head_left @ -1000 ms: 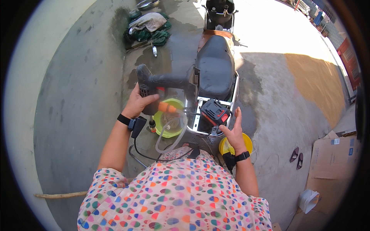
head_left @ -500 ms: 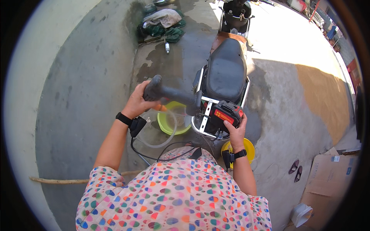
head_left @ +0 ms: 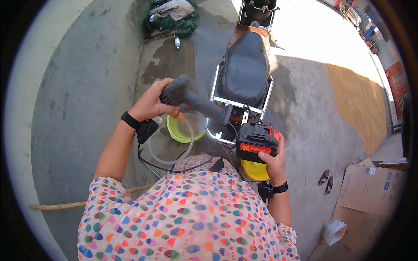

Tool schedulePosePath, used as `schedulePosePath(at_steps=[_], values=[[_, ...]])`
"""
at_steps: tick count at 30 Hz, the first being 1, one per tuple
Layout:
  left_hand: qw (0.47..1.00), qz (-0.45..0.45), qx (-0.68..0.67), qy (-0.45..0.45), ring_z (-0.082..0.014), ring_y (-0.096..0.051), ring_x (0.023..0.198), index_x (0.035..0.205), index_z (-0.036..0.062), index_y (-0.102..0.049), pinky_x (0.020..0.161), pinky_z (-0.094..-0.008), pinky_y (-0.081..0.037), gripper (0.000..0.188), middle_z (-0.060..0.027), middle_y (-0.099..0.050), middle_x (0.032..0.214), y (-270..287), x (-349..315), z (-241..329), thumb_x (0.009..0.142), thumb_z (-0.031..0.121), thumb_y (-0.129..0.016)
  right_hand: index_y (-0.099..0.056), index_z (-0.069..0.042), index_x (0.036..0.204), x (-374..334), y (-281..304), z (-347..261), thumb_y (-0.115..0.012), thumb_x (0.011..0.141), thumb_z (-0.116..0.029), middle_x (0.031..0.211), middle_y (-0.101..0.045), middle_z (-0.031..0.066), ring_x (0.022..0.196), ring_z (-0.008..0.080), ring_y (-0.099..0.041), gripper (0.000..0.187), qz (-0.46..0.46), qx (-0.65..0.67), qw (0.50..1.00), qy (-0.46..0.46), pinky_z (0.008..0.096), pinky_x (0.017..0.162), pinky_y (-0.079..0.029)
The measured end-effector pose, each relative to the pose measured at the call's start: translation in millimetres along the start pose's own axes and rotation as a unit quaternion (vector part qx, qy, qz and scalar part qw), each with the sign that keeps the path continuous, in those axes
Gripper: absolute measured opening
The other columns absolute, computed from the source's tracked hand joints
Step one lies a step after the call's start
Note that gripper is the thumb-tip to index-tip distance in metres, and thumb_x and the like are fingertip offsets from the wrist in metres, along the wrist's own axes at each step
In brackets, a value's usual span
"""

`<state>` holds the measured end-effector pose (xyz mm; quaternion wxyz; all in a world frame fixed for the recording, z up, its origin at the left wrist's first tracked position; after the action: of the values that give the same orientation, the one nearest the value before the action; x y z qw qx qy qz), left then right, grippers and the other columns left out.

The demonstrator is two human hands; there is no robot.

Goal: Assembling and testing a cordless high-pressure washer gun.

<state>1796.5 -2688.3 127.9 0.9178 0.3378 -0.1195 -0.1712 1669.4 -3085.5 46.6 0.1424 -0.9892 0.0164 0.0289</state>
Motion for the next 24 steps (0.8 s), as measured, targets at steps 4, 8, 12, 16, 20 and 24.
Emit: schedulePosePath(at_steps=[4, 8, 12, 16, 20, 24], values=[[0.999, -0.032, -0.027, 0.020, -0.0145, -0.053, 0.110, 0.136, 0.0032, -0.046, 0.098, -0.0303, -0.043, 0.074, -0.0047, -0.054, 0.119, -3.1, 4.0, -4.8, 0.072, 0.006, -0.082, -0.031, -0.005, 0.143, -7.0, -12.5, -6.7, -0.081, 0.067, -0.002, 0.128, -0.053, 0.0090, 0.119, 0.0199, -0.053, 0.091, -0.003, -0.023, 1.000, 0.020, 0.0336, 0.103, -0.044], [0.985, -0.042, -0.157, 0.063, -0.0185, -0.055, 0.106, 0.126, 0.0032, -0.053, 0.093, -0.0310, -0.043, 0.064, -0.0085, -0.055, 0.112, -14.0, 4.4, 7.4, 0.069, 0.010, -0.081, -0.034, -0.005, 0.142, -5.4, -16.2, -23.4, -0.086, 0.065, -0.005, 0.129, -0.053, 0.0083, 0.119, 0.0186, -0.053, 0.093, -0.045, -0.137, 0.987, 0.069, 0.0328, 0.102, -0.044], [0.977, -0.056, -0.192, 0.076, -0.0147, -0.055, 0.101, 0.125, 0.0021, -0.053, 0.091, -0.0289, -0.044, 0.062, -0.0055, -0.055, 0.110, -19.8, 4.0, 24.2, 0.069, 0.005, -0.080, -0.040, -0.004, 0.139, -0.8, -20.9, -32.3, -0.087, 0.063, -0.010, 0.127, -0.054, 0.0095, 0.117, 0.0209, -0.054, 0.089, -0.063, -0.231, 0.964, 0.113, 0.0335, 0.101, -0.044], [0.988, -0.051, -0.133, 0.061, -0.0198, -0.052, 0.109, 0.127, 0.0038, -0.052, 0.096, -0.0309, -0.041, 0.068, -0.0086, -0.052, 0.115, -23.1, 1.7, 13.2, 0.067, 0.007, -0.082, -0.045, -0.004, 0.136, -0.3, -20.0, -34.5, -0.088, 0.061, -0.015, 0.124, -0.055, 0.0111, 0.115, 0.0250, -0.055, 0.088, -0.063, -0.286, 0.948, 0.128, 0.0353, 0.099, -0.044], [0.995, -0.052, -0.075, 0.034, -0.0158, -0.052, 0.111, 0.132, 0.0038, -0.049, 0.098, -0.0288, -0.041, 0.072, -0.0046, -0.053, 0.118, -19.0, -1.5, 21.9, 0.069, 0.002, -0.083, -0.044, -0.004, 0.137, -2.5, -18.1, -32.6, -0.088, 0.061, -0.016, 0.125, -0.055, 0.0109, 0.115, 0.0245, -0.055, 0.089, -0.073, -0.314, 0.938, 0.128, 0.0354, 0.099, -0.044], [0.997, -0.067, -0.029, 0.019, -0.0200, -0.050, 0.115, 0.132, 0.0039, -0.050, 0.100, -0.0312, -0.039, 0.074, -0.0082, -0.050, 0.121, -9.7, -3.4, 28.7, 0.067, 0.005, -0.085, -0.044, -0.004, 0.137, -5.9, -22.9, -27.9, -0.088, 0.061, -0.015, 0.125, -0.055, 0.0101, 0.114, 0.0221, -0.055, 0.089, -0.070, -0.274, 0.953, 0.106, 0.0336, 0.099, -0.044]])
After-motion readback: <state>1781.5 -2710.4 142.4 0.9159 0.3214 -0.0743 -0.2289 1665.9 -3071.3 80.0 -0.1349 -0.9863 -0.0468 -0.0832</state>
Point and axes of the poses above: each hand's wrist, its own x-axis towards the middle knuckle, its own y-axis out of the back of the hand, z = x × y, the point moved 1 cm from there along x, towards the middle knuckle
